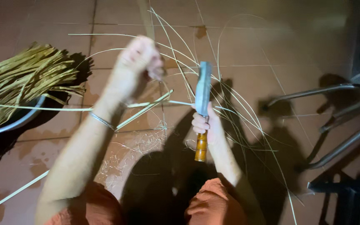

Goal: The person uses a large knife to split long bamboo strips into thinner strands. They hold the bamboo with one hand and repeatedly draw the knife along the length of the strip to peel off thin layers, which fall onto the floor.

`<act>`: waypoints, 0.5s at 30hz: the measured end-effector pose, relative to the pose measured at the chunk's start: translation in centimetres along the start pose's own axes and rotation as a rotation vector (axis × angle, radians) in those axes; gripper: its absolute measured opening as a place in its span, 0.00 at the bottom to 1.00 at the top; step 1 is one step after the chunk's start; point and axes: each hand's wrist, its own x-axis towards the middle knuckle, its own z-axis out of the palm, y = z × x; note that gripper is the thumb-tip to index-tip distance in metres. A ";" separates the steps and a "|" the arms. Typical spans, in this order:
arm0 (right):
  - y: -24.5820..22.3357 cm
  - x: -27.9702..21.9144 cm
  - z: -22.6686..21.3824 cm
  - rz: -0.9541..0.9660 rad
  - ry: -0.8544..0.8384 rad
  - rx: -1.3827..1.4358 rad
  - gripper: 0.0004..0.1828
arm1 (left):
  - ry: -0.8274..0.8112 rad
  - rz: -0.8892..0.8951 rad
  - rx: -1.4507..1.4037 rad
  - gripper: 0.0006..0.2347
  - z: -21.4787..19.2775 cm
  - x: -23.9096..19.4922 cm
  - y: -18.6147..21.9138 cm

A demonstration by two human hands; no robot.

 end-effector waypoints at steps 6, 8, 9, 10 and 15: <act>-0.9 0.7 -4.6 -0.037 0.029 0.055 0.35 | 0.062 0.228 -0.129 0.11 -8.8 -0.7 6.0; -1.3 0.8 -6.0 -0.014 -0.004 0.101 0.33 | 0.151 0.282 -0.131 0.10 -12.5 -0.9 7.8; -1.5 0.7 -6.7 -0.038 0.049 0.075 0.34 | 0.217 0.308 -0.128 0.09 -14.3 -1.0 8.9; -1.8 0.6 -7.3 -0.062 0.102 0.048 0.34 | 0.285 0.336 -0.115 0.09 -15.9 -1.5 10.5; -3.3 -0.4 -9.6 -0.119 0.161 0.072 0.34 | 0.509 0.458 -0.030 0.08 -17.9 -3.7 17.1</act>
